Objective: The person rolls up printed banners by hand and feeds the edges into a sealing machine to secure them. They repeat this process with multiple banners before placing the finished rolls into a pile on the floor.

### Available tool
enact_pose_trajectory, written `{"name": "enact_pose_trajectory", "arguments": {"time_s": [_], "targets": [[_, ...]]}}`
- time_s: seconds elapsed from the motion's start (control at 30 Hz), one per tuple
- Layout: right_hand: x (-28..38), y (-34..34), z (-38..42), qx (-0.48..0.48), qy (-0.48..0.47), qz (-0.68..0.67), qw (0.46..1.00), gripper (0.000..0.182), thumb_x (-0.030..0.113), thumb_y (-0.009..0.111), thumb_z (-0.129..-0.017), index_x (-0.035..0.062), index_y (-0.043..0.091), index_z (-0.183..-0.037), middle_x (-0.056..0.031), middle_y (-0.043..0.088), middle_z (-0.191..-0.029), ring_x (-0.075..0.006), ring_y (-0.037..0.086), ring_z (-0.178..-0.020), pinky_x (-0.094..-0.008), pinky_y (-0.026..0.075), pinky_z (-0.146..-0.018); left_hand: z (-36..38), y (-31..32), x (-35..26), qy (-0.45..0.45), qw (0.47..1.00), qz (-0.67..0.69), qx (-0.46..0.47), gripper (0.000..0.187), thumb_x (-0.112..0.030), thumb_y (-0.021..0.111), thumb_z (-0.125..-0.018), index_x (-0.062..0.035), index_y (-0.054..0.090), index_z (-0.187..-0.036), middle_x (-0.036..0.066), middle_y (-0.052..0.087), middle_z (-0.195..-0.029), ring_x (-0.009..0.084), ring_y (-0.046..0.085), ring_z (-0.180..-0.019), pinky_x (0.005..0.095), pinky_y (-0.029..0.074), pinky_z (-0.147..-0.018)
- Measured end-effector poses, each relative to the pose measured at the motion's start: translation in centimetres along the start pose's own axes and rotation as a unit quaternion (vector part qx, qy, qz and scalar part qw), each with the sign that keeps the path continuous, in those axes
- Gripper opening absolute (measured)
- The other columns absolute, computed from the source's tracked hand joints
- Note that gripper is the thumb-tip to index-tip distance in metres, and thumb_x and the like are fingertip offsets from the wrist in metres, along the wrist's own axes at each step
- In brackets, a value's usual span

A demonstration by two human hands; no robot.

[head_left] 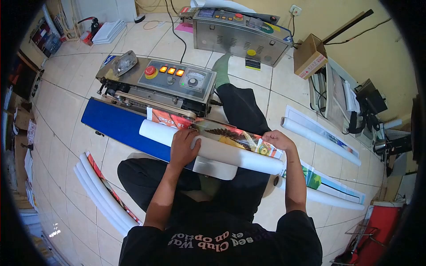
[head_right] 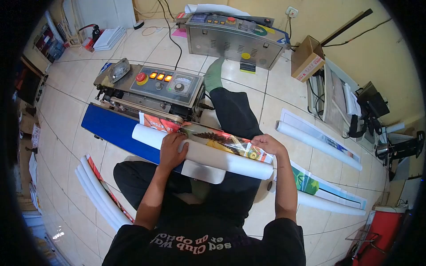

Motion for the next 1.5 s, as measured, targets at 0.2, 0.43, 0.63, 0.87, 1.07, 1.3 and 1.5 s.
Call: {"name": "enact_pose_trajectory", "arguments": {"time_s": [0.2,0.43,0.63,0.87,1.07,1.3,1.5], "targets": [[-0.2,-0.4,0.3,0.022,0.006,-0.023,0.999,0.024,0.024,0.058,-0.098,0.0021,0.067,-0.092,0.0045,0.063,-0.079,-0.0041,0.053,-0.072,-0.0223,0.046,-0.067,-0.2,-0.9,0.9,-0.009,1.000,0.012,-0.005,0.024,-0.016,0.068,-0.079,-0.0044,0.067,-0.101,0.012,0.062,-0.102,0.0320,0.058,-0.100,0.0430,0.044,-0.091],[-1.4,-1.0,0.3,0.046,-0.016,-0.058,0.997,0.020,0.019,0.059,-0.097,0.0009,0.067,-0.101,0.0038,0.066,-0.086,-0.0056,0.056,-0.081,-0.0239,0.047,-0.076,-0.3,-1.8,2.2,-0.021,1.000,0.012,-0.007,0.023,-0.013,0.069,-0.078,-0.0041,0.067,-0.099,0.012,0.062,-0.103,0.0321,0.058,-0.101,0.0420,0.044,-0.092],[-0.9,-0.7,0.9,0.016,0.014,-0.102,0.995,0.018,0.019,0.062,-0.094,0.0018,0.067,-0.095,0.0019,0.066,-0.082,-0.0064,0.060,-0.078,-0.0241,0.049,-0.073,0.1,-2.5,4.3,-0.034,0.997,-0.013,-0.071,0.016,-0.014,0.068,-0.079,-0.0033,0.066,-0.091,0.013,0.063,-0.102,0.0340,0.058,-0.101,0.0416,0.043,-0.092],[-1.3,-0.3,0.4,-0.009,0.007,-0.121,0.993,0.019,0.022,0.067,-0.092,0.0027,0.068,-0.091,-0.0001,0.065,-0.074,-0.0080,0.061,-0.061,-0.0226,0.051,-0.058,-0.1,-3.7,8.0,-0.160,0.968,-0.041,-0.187,0.021,-0.015,0.065,-0.080,-0.0002,0.063,-0.095,0.021,0.060,-0.113,0.0383,0.055,-0.109,0.0477,0.041,-0.095],[-0.1,0.3,-0.4,-0.023,-0.019,-0.101,0.994,0.019,0.019,0.068,-0.090,0.0007,0.069,-0.094,-0.0027,0.068,-0.078,-0.0092,0.063,-0.064,-0.0238,0.054,-0.061,0.6,-6.1,12.2,-0.164,0.966,-0.141,-0.139,0.041,-0.024,0.069,-0.080,0.0011,0.060,-0.111,0.024,0.053,-0.127,0.0418,0.047,-0.122,0.0503,0.037,-0.102],[0.5,0.9,-1.6,0.006,-0.030,-0.101,0.994,0.018,0.018,0.062,-0.094,0.0014,0.067,-0.093,-0.0050,0.069,-0.079,-0.0109,0.065,-0.066,-0.0255,0.055,-0.063,2.0,-8.8,16.8,-0.232,0.945,-0.221,-0.069,0.063,-0.044,0.062,-0.087,-0.0054,0.050,-0.135,0.026,0.038,-0.147,0.0413,0.030,-0.139,0.0518,0.024,-0.112],[0.9,1.2,-2.7,0.044,-0.025,-0.104,0.993,0.020,0.022,0.058,-0.097,0.0033,0.065,-0.093,-0.0042,0.068,-0.078,-0.0119,0.065,-0.066,-0.0258,0.054,-0.064,1.8,-9.2,17.9,-0.296,0.921,-0.248,-0.046,0.069,-0.049,0.060,-0.087,-0.0101,0.044,-0.142,0.023,0.035,-0.150,0.0397,0.025,-0.142,0.0563,0.019,-0.114]]}}
Point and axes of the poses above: each hand's wrist, its own z-axis away from the middle knuckle, its own y-axis out of the palm, x = y × z, the point moved 2 cm from there along -z, towards the middle knuckle
